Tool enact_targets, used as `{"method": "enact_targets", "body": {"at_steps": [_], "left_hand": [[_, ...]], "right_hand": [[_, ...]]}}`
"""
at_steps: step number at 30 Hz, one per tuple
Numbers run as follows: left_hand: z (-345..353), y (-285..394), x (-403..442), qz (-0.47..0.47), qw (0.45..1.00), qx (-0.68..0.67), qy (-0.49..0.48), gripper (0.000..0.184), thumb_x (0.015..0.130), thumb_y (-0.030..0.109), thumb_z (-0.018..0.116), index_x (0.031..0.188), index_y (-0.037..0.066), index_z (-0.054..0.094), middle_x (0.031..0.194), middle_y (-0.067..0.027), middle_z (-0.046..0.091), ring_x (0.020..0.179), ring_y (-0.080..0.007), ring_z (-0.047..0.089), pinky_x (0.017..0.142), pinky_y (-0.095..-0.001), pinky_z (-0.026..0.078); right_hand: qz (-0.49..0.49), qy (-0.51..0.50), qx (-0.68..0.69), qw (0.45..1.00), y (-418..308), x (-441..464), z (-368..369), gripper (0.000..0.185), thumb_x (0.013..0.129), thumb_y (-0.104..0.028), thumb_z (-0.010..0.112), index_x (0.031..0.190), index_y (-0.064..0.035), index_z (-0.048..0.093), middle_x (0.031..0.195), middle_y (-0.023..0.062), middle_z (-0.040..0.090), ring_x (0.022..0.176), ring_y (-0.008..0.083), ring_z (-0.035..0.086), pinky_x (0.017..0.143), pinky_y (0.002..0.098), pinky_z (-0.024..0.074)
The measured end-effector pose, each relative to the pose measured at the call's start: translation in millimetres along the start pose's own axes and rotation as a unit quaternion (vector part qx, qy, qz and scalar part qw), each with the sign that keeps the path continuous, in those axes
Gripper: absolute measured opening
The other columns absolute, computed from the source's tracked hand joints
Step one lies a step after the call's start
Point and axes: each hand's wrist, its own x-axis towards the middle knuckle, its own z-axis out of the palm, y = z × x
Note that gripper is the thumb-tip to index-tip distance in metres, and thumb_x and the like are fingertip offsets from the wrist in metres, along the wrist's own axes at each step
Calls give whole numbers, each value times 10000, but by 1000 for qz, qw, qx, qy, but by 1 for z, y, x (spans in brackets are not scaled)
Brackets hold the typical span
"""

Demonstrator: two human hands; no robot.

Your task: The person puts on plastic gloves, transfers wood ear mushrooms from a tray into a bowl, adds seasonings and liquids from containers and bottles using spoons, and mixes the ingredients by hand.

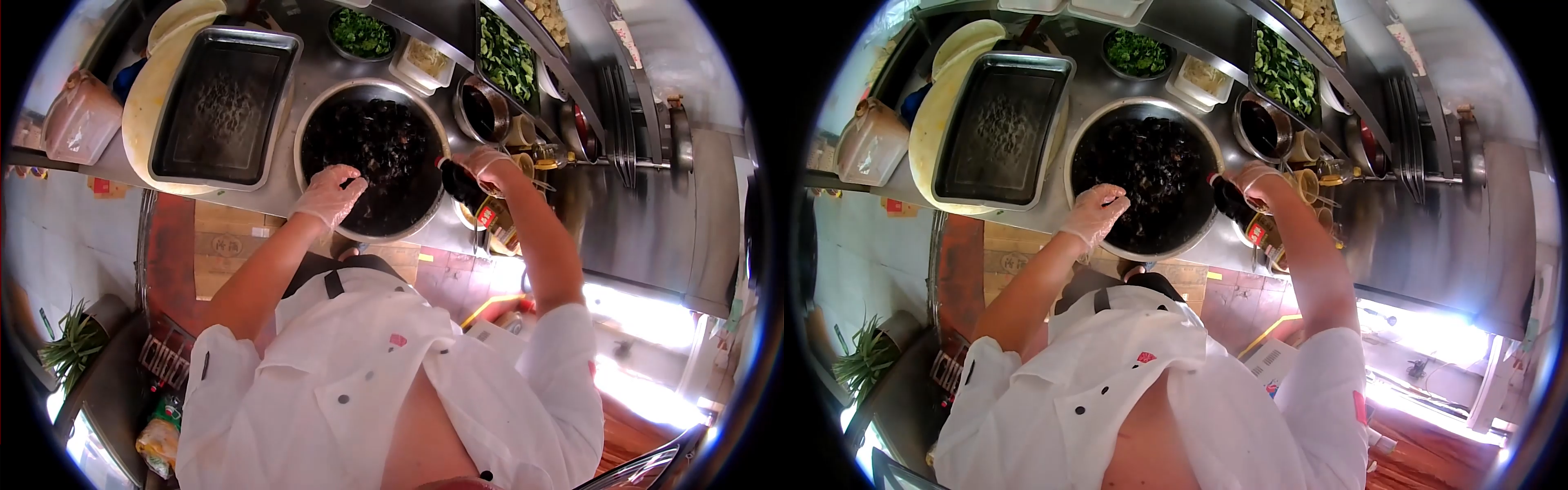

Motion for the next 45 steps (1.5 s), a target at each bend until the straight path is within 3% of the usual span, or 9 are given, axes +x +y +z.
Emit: {"method": "enact_targets", "body": {"at_steps": [3,14,16,19,21,23,29,36,45], "left_hand": [[7,-32,20,82,995,55,27,400,912,315,701,1175,20,641,1152,-145,659,986,-207,640,859,-324,514],[4,-42,25,34,999,-38,8,381,903,296,715,1153,18,642,1125,-111,639,894,-139,612,777,-267,504],[-2,-25,14,18,999,-28,3,373,902,297,714,1153,29,646,1140,-105,636,871,-131,609,742,-263,504],[-2,-18,12,33,999,2,17,361,899,302,714,1149,50,656,1134,-88,640,843,-120,603,693,-261,501],[2,-35,18,124,988,70,62,359,896,309,716,1149,61,660,1120,-78,646,829,-115,599,668,-260,497],[3,-37,21,73,996,37,46,357,897,309,716,1147,61,661,1107,-78,650,821,-114,600,665,-260,498],[7,-45,29,74,996,15,44,359,898,312,720,1141,52,663,1079,-88,655,813,-112,598,660,-264,498],[0,-37,23,45,998,12,30,375,913,343,702,1156,61,657,1132,-99,646,890,-133,605,740,-271,507],[-4,-34,19,-8,997,-77,-4,381,911,324,711,1206,96,631,1213,-70,613,694,-83,527,568,-250,441]], "right_hand": [[8,-20,24,999,-28,-25,-35,403,1012,-198,437,1408,-209,517,1239,207,601,1212,340,561,1008,408,444],[2,13,50,999,-29,-9,-30,412,1067,-336,349,1411,-178,513,1204,214,606,1192,375,582,977,435,473],[41,6,78,996,4,43,23,415,1069,-341,348,1418,-180,504,1192,218,609,1175,377,593,981,428,470],[64,-10,137,988,-26,-3,-32,463,1063,-399,356,1397,-123,519,1198,223,615,1176,374,594,990,422,461],[88,-5,164,982,-45,-21,-54,533,1021,-505,402,1266,-70,588,1188,214,630,1143,360,606,975,418,458],[146,26,190,971,-46,-10,-41,682,944,-661,486,1028,-21,707,1156,191,657,1066,336,635,937,411,460],[108,-40,97,989,-69,-14,-59,507,1049,-514,347,1372,-186,561,1228,211,590,1237,378,542,998,425,445],[78,22,147,986,-76,-13,-58,721,1001,-609,388,1173,35,663,1315,256,567,1256,354,537,1000,432,438],[119,27,240,963,-78,-14,-69,710,980,-615,447,1083,44,688,1179,250,645,1143,393,602,946,435,461]]}}
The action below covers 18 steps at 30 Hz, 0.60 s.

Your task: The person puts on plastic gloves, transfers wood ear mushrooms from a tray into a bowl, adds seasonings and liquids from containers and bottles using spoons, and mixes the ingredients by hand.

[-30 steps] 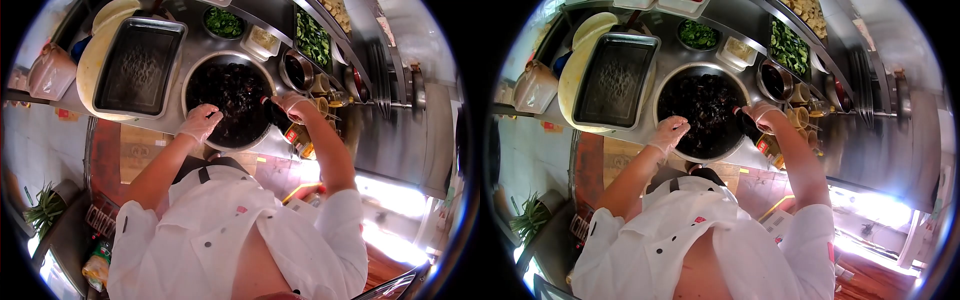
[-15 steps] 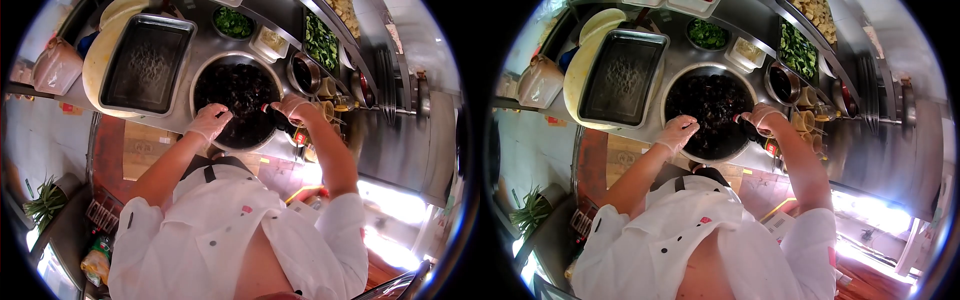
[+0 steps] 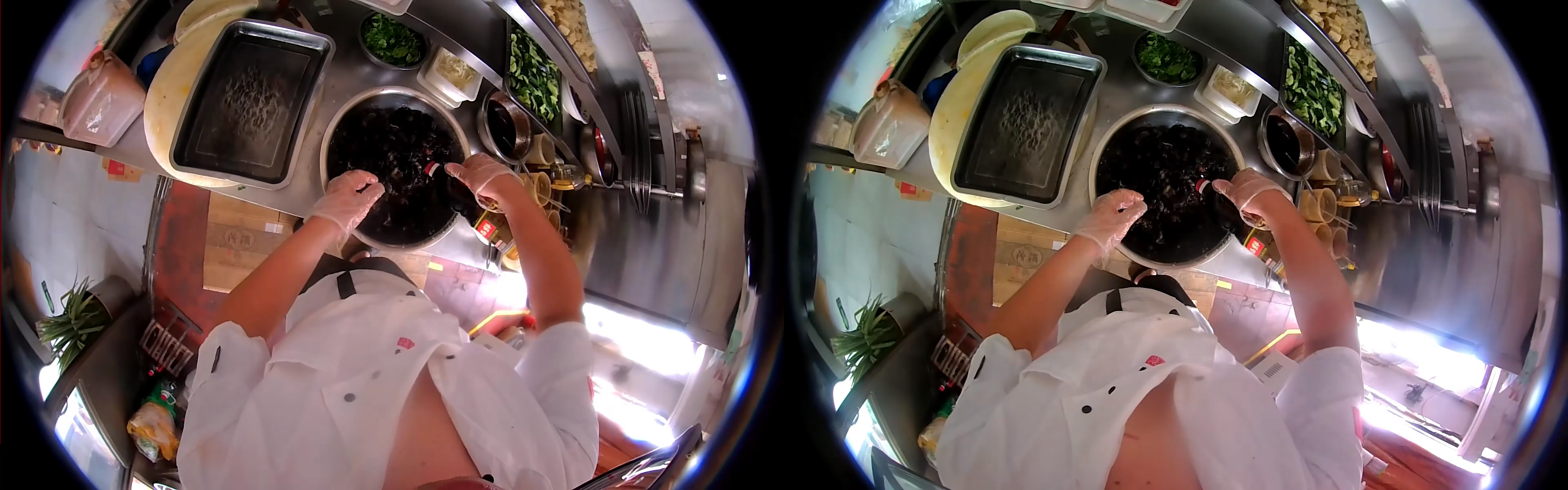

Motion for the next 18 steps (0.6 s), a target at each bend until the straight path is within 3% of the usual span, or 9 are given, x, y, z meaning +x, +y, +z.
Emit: {"method": "enact_targets", "body": {"at_steps": [3,6,9,12,15,18], "left_hand": [[-2,-4,3,19,999,31,5,376,913,320,711,1201,91,637,1198,-77,619,732,-94,547,599,-256,456],[-3,-7,7,49,996,67,17,368,915,321,709,1191,87,646,1185,-82,624,850,-128,588,700,-271,490],[-3,9,-3,12,1000,27,6,367,915,325,706,1180,77,653,1183,-88,628,979,-166,604,827,-289,496],[-5,27,-14,1,1000,26,12,358,920,315,701,1173,66,653,1189,-93,636,1028,-178,610,894,-296,487],[-3,21,-12,-24,999,-23,6,324,928,282,693,1160,58,653,1178,-95,650,1049,-175,608,923,-298,476],[-4,13,-3,1,999,-53,0,280,933,244,689,1139,57,655,1143,-86,667,1054,-167,601,930,-296,469]], "right_hand": [[-69,46,-105,991,3,11,20,722,975,-627,444,1101,44,680,1178,255,643,1146,396,600,948,441,458],[2,-13,-4,1000,-3,-1,1,729,976,-628,436,1117,45,676,1205,252,637,1178,389,588,977,439,453],[-63,34,-122,990,1,15,25,735,976,-631,427,1131,45,674,1225,244,634,1207,381,577,1005,430,448],[-11,-13,-11,1000,-7,-7,4,725,983,-620,415,1149,38,671,1239,236,634,1223,373,572,1018,422,446],[-48,35,-82,995,-8,0,23,695,985,-602,433,1151,28,673,1241,230,635,1210,375,581,1011,428,449],[-31,-1,-16,999,-16,-17,7,678,987,-590,440,1173,24,662,1247,222,637,1208,376,585,1010,435,452]]}}
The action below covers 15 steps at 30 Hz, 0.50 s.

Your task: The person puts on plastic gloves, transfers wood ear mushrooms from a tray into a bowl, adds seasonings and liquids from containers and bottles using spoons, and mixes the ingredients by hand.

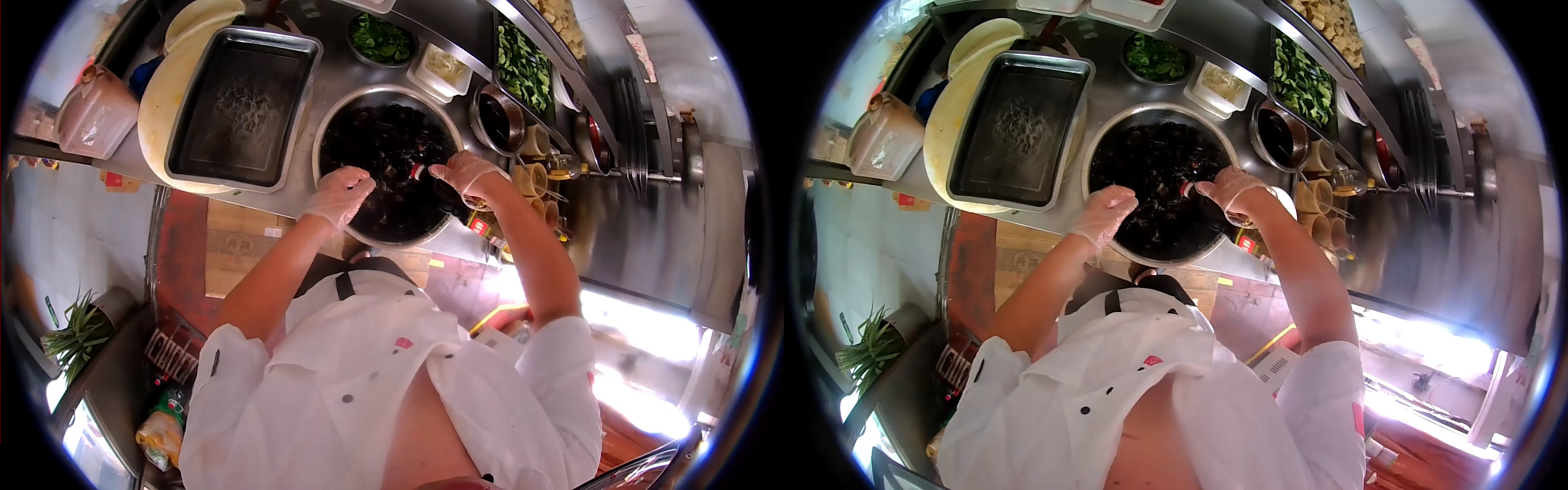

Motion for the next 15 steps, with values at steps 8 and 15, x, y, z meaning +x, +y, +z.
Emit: {"method": "enact_targets", "body": {"at_steps": [8,15], "left_hand": [[1,-4,13,57,987,-137,57,248,934,259,700,1094,73,668,1051,-24,652,1005,-117,584,924,-279,461],[1,13,16,93,978,-174,64,256,953,246,664,1131,64,638,1085,-25,630,1038,-122,566,938,-282,447]], "right_hand": [[-22,11,-40,999,-13,-2,8,673,993,-572,447,1075,48,696,1230,246,631,1189,374,595,977,438,467],[-35,15,-54,998,-17,3,24,594,978,-566,480,1033,-34,737,1132,201,684,1103,368,639,913,430,499]]}}
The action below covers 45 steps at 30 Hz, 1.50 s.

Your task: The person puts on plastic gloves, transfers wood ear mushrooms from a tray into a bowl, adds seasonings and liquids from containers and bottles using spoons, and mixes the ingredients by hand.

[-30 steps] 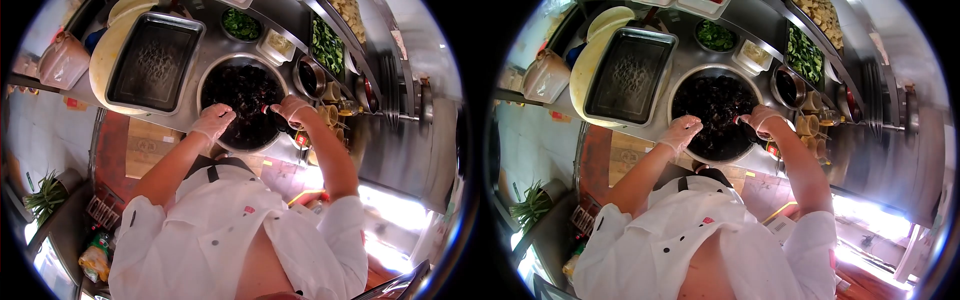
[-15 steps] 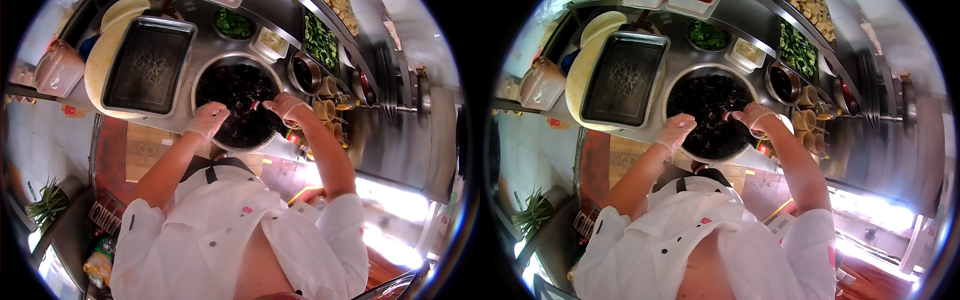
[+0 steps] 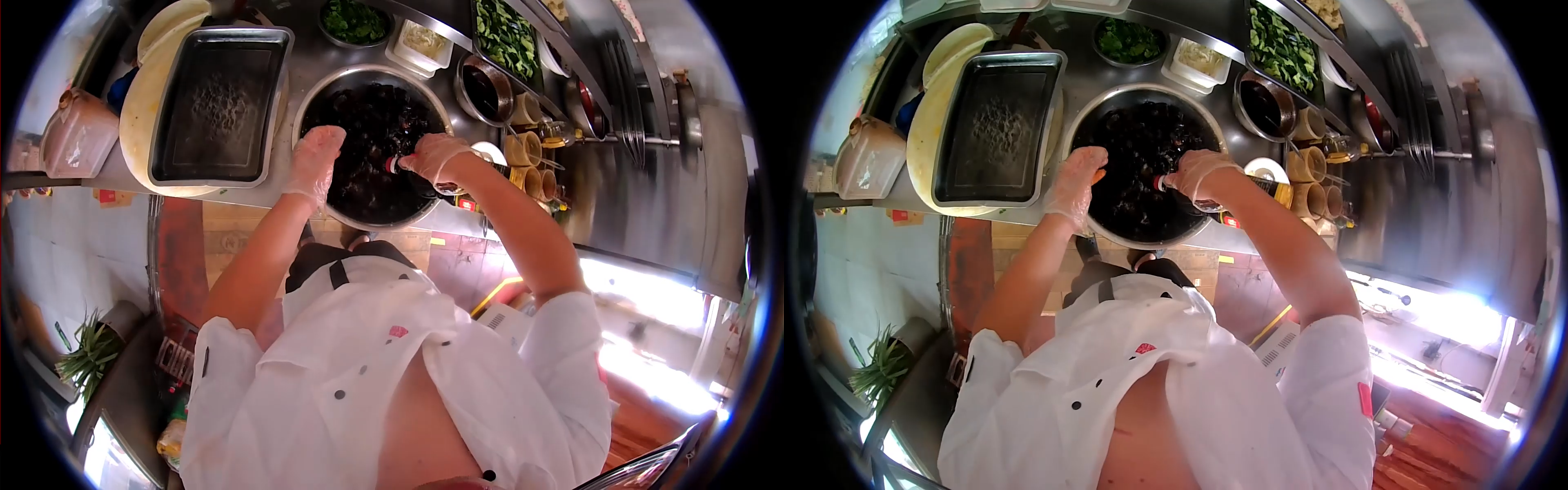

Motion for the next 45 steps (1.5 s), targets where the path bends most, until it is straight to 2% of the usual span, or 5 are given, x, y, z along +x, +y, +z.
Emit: {"method": "enact_targets", "body": {"at_steps": [10,13,23,28,45], "left_hand": [[3,13,2,-8,999,10,37,254,977,264,616,1112,51,647,1075,-48,648,1060,-139,597,946,-291,472],[2,16,5,-10,999,8,33,242,976,258,625,1108,56,649,1062,-38,642,1040,-121,589,943,-275,467],[3,12,5,-14,999,1,42,195,988,199,601,1097,42,639,1095,-61,659,1064,-169,620,946,-312,489],[3,9,2,-13,999,-8,36,223,967,257,640,1073,61,654,1027,-24,633,1004,-111,582,935,-258,460],[8,6,0,-20,1000,18,11,185,966,224,636,1066,70,660,1025,-17,640,1004,-103,586,919,-248,468]], "right_hand": [[-52,-42,-60,996,-28,-39,-17,575,979,-542,489,1110,-34,722,1172,169,690,1142,323,645,919,433,526],[-45,-38,-39,998,-29,-29,-4,599,960,-558,487,1010,-18,741,1036,201,712,1030,360,674,872,418,534],[-64,-89,-72,991,-41,-34,10,559,976,-543,486,1109,-53,722,1169,133,698,1112,301,667,889,446,540],[-91,-62,-130,985,-30,-35,20,506,968,-506,529,1096,-59,728,1115,135,717,1081,299,682,864,437,547],[47,-77,-72,993,25,-28,16,535,972,-556,515,1037,-81,753,1076,146,724,1084,299,679,859,396,541]]}}
